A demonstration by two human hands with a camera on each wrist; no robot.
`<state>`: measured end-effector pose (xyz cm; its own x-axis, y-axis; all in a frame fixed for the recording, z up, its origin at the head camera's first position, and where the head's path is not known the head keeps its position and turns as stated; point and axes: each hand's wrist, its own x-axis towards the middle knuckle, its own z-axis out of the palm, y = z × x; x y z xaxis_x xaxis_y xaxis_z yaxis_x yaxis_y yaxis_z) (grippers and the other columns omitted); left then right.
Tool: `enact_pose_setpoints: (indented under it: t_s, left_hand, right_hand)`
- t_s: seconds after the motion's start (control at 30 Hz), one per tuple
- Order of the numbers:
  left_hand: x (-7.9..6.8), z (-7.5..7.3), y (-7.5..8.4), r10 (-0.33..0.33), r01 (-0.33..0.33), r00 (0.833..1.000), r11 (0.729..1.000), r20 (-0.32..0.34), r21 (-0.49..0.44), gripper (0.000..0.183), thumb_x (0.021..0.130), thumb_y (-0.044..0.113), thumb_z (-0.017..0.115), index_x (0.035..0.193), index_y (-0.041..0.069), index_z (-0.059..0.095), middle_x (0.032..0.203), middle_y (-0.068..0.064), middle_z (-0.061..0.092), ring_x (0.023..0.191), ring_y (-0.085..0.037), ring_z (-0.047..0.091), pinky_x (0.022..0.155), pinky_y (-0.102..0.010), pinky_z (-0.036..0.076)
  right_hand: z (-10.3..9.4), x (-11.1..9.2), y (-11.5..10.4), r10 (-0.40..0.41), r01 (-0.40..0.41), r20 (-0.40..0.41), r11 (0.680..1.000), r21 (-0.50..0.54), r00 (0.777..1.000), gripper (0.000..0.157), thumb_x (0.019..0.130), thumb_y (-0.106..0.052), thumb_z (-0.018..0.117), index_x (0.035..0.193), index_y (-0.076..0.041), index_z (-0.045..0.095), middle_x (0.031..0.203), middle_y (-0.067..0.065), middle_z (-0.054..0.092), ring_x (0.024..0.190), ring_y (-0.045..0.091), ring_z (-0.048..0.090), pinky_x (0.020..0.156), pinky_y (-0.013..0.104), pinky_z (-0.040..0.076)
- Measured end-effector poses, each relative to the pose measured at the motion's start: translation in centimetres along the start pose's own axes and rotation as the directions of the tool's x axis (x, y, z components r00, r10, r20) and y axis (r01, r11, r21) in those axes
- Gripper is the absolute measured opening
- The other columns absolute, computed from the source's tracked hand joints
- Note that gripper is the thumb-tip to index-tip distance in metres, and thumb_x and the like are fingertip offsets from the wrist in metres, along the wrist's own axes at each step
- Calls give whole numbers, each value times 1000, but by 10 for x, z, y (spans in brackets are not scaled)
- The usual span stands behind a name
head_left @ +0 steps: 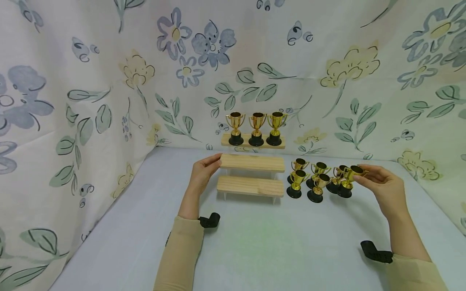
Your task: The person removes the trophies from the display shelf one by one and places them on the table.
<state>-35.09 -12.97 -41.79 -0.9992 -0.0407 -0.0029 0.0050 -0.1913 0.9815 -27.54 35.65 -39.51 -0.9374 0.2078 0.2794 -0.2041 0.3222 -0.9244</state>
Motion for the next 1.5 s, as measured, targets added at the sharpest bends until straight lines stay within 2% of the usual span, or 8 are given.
enact_pose_setpoints:
  t_s: [0.1, 0.3, 0.47, 0.77, 1.03, 1.5]
  left_hand:
    - [0, 0, 0, 4, -4, 1000, 1000, 3, 4, 40, 95, 2, 62, 135, -2, 58, 143, -19, 56, 109, -5, 65, 99, -15, 53]
    - [0, 0, 0, 8, -8, 1000, 1000, 4, -3, 40, 95, 1, 62, 134, -3, 58, 143, -20, 56, 105, -2, 65, 97, -13, 54]
    - [-1, -1, 0, 11, -11, 1000, 1000, 7, -3, 40, 95, 1, 62, 135, -3, 58, 144, -20, 55, 105, -1, 65, 97, -14, 54]
    - [0, 0, 0, 18, -17, 1000, 1000, 8, -15, 40, 95, 0, 62, 134, -4, 58, 143, -21, 55, 101, 1, 65, 96, -13, 55]
    - [-1, -1, 0, 18, -18, 1000, 1000, 14, 21, 39, 95, 2, 61, 135, -2, 59, 143, -19, 56, 106, -4, 65, 99, -15, 54]
    - [-1, -1, -1, 11, -11, 1000, 1000, 12, 29, 38, 96, 5, 61, 134, -1, 59, 142, -16, 58, 110, -4, 64, 104, -16, 51]
  right_hand:
    - [-2, 1, 4, -1, 1, 34, 1000, -4, 999, 39, 85, -6, 76, 123, -14, 69, 90, -31, 70, 80, -11, 64, 72, 1, 47]
    - [-4, 3, 9, 9, 5, 106, 991, -131, 994, 40, 88, -15, 75, 127, -14, 66, 93, -36, 68, 82, -13, 64, 72, 2, 45]
    - [-7, 4, 14, 12, 14, 157, 987, -162, 987, 40, 89, -17, 75, 127, -14, 65, 93, -36, 67, 82, -13, 65, 71, 2, 43]
    - [-10, 5, 20, 33, 7, 199, 981, -194, 979, 41, 90, -20, 74, 129, -12, 64, 98, -41, 62, 89, -16, 60, 71, 2, 39]
    - [-11, 4, 26, 64, -17, 211, 976, -219, 975, 45, 90, -24, 73, 132, -12, 62, 103, -42, 59, 93, -16, 55, 71, 3, 39]
    - [-9, 3, 29, 35, 5, 236, 986, -166, 971, 40, 89, -16, 74, 128, -11, 64, 102, -39, 62, 90, -14, 60, 74, 1, 45]
